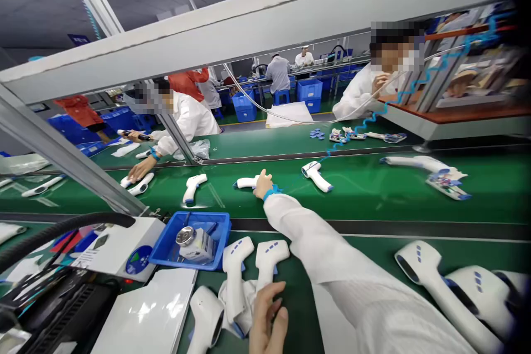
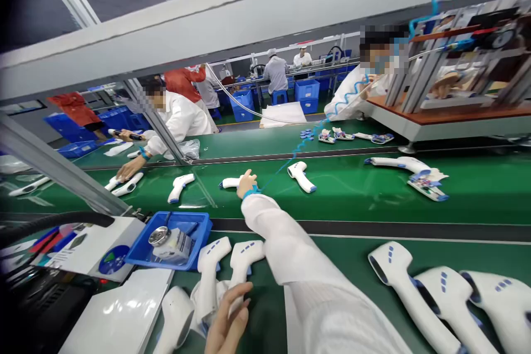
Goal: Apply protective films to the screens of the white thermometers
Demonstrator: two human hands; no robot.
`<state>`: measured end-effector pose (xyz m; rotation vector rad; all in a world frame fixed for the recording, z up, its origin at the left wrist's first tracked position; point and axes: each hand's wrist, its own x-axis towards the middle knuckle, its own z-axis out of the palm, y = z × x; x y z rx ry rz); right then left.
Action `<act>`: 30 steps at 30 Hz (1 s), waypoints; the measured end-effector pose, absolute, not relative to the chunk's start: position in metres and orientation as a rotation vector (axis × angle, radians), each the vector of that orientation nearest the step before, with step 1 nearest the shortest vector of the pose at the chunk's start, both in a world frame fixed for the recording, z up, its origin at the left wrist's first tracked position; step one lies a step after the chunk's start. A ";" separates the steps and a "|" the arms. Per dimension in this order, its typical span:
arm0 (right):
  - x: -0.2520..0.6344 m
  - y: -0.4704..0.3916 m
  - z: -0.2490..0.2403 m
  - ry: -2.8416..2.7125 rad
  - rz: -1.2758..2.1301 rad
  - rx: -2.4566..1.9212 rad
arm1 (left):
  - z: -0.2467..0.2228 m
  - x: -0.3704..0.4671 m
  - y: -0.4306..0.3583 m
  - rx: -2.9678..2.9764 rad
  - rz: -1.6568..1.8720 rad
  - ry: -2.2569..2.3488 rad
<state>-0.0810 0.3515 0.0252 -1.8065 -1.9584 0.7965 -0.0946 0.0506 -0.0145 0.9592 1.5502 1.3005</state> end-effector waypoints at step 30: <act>0.131 -0.054 -0.015 -1.917 0.802 -1.523 | 0.013 -0.031 -0.025 0.766 0.926 1.091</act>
